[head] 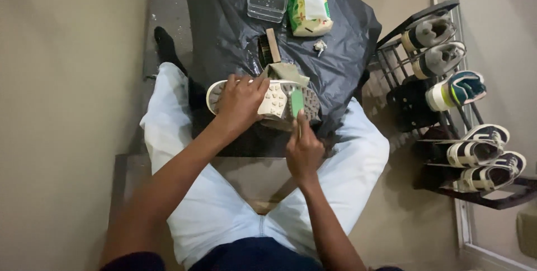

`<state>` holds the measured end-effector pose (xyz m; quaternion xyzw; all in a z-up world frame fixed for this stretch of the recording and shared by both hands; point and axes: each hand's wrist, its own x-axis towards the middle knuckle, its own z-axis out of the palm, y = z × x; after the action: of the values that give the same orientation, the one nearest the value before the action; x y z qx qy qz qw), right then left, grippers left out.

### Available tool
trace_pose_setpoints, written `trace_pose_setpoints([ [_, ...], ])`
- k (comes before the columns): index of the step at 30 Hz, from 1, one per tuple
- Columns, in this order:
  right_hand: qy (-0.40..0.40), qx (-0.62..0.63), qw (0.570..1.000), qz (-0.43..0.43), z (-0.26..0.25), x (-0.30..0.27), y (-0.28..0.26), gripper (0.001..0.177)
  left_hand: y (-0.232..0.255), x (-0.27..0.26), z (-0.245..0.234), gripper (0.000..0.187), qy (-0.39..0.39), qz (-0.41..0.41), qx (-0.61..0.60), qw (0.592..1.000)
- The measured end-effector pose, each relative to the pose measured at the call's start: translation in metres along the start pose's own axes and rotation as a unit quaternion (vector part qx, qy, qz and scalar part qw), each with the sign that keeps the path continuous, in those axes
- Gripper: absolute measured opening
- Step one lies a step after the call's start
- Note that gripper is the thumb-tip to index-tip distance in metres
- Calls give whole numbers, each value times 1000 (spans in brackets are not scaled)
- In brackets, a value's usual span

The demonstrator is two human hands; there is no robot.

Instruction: The person scrubs a teal and white sneaker with a green brush, focusing on the sole and sides. They rotate the shoe to clean different areas, including the outsole and upper, while seated on the floor.

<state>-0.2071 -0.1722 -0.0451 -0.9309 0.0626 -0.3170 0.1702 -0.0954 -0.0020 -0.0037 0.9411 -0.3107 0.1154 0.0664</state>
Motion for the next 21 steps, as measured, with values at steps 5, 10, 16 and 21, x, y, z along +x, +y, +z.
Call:
trace_pose_setpoints([
  [5,2,-10,1000,-16,36,21,26,27,2,-8,-9,92,-8,0,-22,1000],
  [10,7,-6,1000,-24,29,41,6,24,-4,-4,3,93,-6,-8,-34,999],
  [16,-27,-35,999,-19,15,-3,22,27,1,-5,8,94,8,-13,-30,999],
  [21,-65,101,993,16,39,79,25,22,6,-7,-6,88,37,-6,1,999],
])
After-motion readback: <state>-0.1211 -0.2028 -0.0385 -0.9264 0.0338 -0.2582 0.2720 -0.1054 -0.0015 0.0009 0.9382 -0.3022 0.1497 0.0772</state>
